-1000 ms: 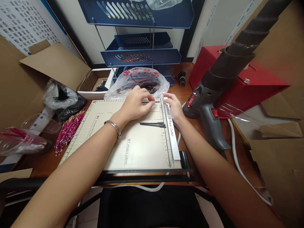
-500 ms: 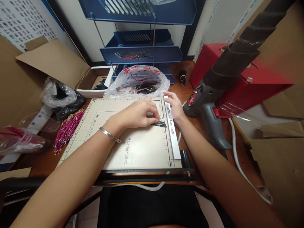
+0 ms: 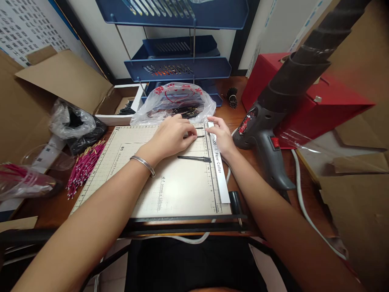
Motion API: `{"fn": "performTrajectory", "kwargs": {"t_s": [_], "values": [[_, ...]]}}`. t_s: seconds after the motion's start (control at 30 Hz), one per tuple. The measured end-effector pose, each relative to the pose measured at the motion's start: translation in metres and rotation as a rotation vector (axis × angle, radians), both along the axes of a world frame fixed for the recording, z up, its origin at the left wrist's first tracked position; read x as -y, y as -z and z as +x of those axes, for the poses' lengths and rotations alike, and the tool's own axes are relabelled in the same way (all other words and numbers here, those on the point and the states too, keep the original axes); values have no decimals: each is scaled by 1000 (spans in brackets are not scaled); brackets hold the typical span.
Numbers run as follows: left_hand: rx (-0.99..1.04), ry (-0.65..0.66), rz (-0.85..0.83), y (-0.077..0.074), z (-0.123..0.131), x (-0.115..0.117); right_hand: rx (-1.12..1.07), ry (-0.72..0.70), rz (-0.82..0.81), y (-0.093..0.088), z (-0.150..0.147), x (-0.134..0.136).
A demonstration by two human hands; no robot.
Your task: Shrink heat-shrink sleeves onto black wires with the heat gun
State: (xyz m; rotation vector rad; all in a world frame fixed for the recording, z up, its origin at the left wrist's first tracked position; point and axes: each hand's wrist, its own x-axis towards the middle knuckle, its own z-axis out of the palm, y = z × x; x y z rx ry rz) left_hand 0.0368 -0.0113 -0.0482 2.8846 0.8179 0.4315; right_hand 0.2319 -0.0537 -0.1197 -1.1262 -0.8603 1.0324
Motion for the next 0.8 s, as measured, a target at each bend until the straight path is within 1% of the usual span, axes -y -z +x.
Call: {"fn": "performTrajectory", "kwargs": {"t_s": [0.17, 0.37, 0.63, 0.8], "values": [[39, 12, -15, 2, -3, -2, 45, -2, -16, 2, 1, -1], [37, -10, -32, 3, -4, -4, 83, -10, -28, 2, 3, 0], [29, -12, -9, 7, -3, -7, 120, -30, 1, 4, 5, 2], [33, -36, 2, 7, -2, -7, 118, -32, 26, 6, 4, 0]]}}
